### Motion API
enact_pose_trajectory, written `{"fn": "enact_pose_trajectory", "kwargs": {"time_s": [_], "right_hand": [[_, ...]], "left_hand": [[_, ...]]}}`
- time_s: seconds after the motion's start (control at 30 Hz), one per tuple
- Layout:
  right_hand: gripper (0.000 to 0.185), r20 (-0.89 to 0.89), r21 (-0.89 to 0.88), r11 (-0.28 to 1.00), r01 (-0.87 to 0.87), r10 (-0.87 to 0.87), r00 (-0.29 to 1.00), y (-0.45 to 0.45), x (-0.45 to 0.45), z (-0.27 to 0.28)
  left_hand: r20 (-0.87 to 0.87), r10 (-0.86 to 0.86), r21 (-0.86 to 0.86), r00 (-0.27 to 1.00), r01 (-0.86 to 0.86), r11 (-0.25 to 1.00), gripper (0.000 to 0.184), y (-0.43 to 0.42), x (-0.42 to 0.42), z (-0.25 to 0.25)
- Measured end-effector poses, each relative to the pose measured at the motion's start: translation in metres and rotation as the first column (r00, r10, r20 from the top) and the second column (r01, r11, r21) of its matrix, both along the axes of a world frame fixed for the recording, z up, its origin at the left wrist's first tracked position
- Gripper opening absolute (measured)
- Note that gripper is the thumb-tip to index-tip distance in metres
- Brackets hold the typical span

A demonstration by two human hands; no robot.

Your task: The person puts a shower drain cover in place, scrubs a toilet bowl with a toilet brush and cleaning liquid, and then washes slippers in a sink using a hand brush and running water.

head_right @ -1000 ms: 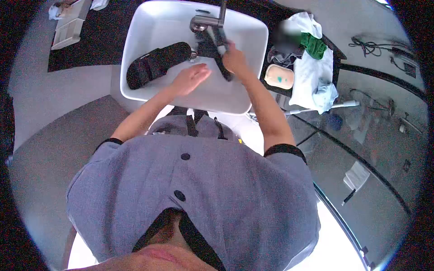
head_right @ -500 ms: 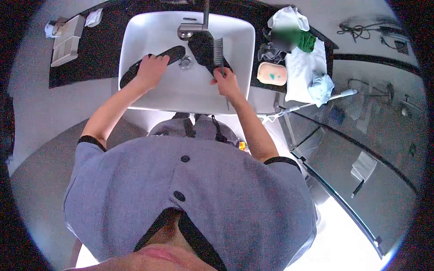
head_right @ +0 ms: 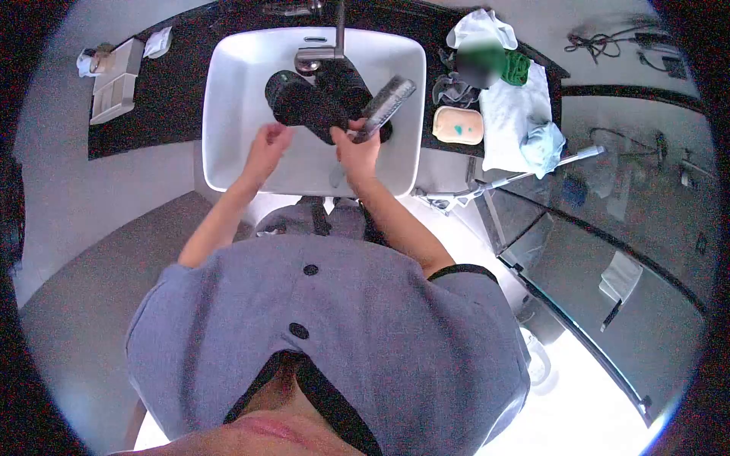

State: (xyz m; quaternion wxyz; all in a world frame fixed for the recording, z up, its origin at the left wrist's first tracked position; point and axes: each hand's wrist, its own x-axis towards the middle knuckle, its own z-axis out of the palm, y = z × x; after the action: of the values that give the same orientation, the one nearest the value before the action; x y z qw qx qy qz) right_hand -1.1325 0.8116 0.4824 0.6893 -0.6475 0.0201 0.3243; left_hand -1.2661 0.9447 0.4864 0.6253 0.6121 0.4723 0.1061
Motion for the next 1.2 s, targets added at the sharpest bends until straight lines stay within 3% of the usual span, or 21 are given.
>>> {"fn": "enact_pose_trajectory", "kwargs": {"time_s": [0.03, 0.07, 0.1, 0.17, 0.2, 0.27, 0.33, 0.43, 0.53, 0.63, 0.67, 0.73, 0.77, 0.8, 0.83, 0.9, 0.97, 1.07, 1.17, 1.2], "right_hand": [[0.037, 0.148, -0.033, 0.998, -0.056, 0.061, 0.987, -0.001, -0.01, -0.011], [0.038, 0.29, -0.078, 0.991, -0.107, 0.126, 0.949, -0.005, -0.022, -0.031], [0.039, 0.425, -0.13, 0.98, -0.15, 0.192, 0.885, -0.007, -0.029, -0.041], [0.033, 0.397, 0.014, 0.944, -0.33, 0.297, 0.868, -0.004, -0.037, -0.007], [0.03, 0.386, 0.087, 0.903, -0.421, 0.359, 0.85, -0.004, -0.039, 0.005], [0.026, 0.201, 0.022, 0.882, -0.471, 0.457, 0.866, -0.016, -0.019, -0.001], [0.037, 0.262, -0.116, 0.867, -0.485, 0.498, 0.827, -0.026, 0.001, -0.002], [0.047, 0.452, -0.277, 0.863, -0.423, 0.506, 0.735, -0.04, 0.029, 0.003], [0.051, 0.311, -0.625, 0.561, -0.542, 0.816, 0.487, -0.046, 0.049, 0.009], [0.049, 0.402, -0.834, 0.34, -0.434, 0.914, -0.057, -0.023, 0.03, 0.012], [0.049, 0.259, -0.907, 0.165, -0.387, 0.944, -0.205, -0.006, 0.023, 0.016], [0.044, 0.359, -0.921, 0.29, -0.259, 0.89, -0.281, 0.038, 0.049, -0.041], [0.041, 0.443, -0.88, 0.368, -0.301, 0.864, -0.237, 0.067, 0.068, -0.063], [0.039, 0.457, -0.888, 0.424, -0.177, 0.853, -0.253, 0.094, 0.072, -0.063], [0.039, 0.456, -0.888, 0.42, -0.19, 0.858, -0.236, 0.113, 0.077, -0.066], [0.041, 0.361, -0.913, 0.327, -0.243, 0.926, -0.112, 0.11, 0.07, -0.052], [0.044, 0.395, -0.837, 0.324, -0.441, 0.915, -0.077, 0.062, 0.058, -0.062], [0.047, 0.22, -0.869, 0.099, -0.485, 0.955, -0.199, 0.015, 0.016, 0.015], [0.044, 0.306, -0.935, 0.231, -0.27, 0.91, -0.28, 0.07, 0.048, -0.03], [0.04, 0.245, -0.965, 0.204, -0.162, 0.923, -0.297, 0.102, 0.07, -0.051]], "left_hand": [[-0.055, 0.224, -0.478, 0.973, -0.222, 0.85, 0.039, -0.007, 0.006, -0.003], [-0.002, 0.369, -0.703, 0.929, -0.264, 0.661, 0.055, -0.013, 0.009, -0.003], [0.131, 0.387, -0.74, 0.913, -0.17, 0.651, 0.056, -0.014, 0.015, -0.011], [0.379, 0.428, -0.771, 0.82, 0.025, 0.636, 0.059, -0.013, 0.026, -0.035], [0.402, 0.478, -0.796, 0.781, 0.04, 0.604, 0.058, -0.015, 0.028, -0.031], [0.441, 0.58, -0.83, 0.685, 0.065, 0.554, 0.056, -0.007, 0.032, -0.007], [0.48, 0.627, -0.853, 0.613, 0.16, 0.497, 0.059, 0.002, 0.027, 0.011], [0.584, 0.592, -0.81, 0.556, 0.358, 0.464, 0.067, 0.01, 0.026, -0.008], [0.556, 0.593, -0.83, 0.583, 0.354, 0.43, 0.073, 0.004, 0.015, -0.044], [0.451, 0.617, -0.883, 0.644, 0.22, 0.416, 0.068, -0.006, 0.009, -0.062], [0.413, 0.624, -0.894, 0.663, 0.164, 0.417, 0.066, -0.008, 0.008, -0.065], [0.37, 0.594, -0.906, 0.714, 0.137, 0.4, 0.062, -0.014, 0.004, -0.08], [0.356, 0.573, -0.908, 0.738, 0.128, 0.399, 0.06, -0.012, 0.005, -0.086], [0.391, 0.59, -0.901, 0.707, 0.162, 0.403, 0.057, -0.012, 0.007, -0.09], [0.397, 0.58, -0.891, 0.711, 0.148, 0.429, 0.056, -0.011, 0.008, -0.09], [0.406, 0.561, -0.869, 0.722, 0.115, 0.48, 0.055, -0.008, 0.003, -0.089], [0.342, 0.597, -0.9, 0.726, 0.069, 0.431, 0.055, -0.003, -0.002, -0.084], [0.349, 0.619, -0.91, 0.703, 0.098, 0.402, 0.055, -0.005, -0.001, -0.095], [0.401, 0.576, -0.88, 0.713, 0.124, 0.458, 0.053, -0.01, 0.004, -0.083], [0.414, 0.554, -0.864, 0.722, 0.12, 0.489, 0.053, -0.014, 0.003, -0.075]]}}
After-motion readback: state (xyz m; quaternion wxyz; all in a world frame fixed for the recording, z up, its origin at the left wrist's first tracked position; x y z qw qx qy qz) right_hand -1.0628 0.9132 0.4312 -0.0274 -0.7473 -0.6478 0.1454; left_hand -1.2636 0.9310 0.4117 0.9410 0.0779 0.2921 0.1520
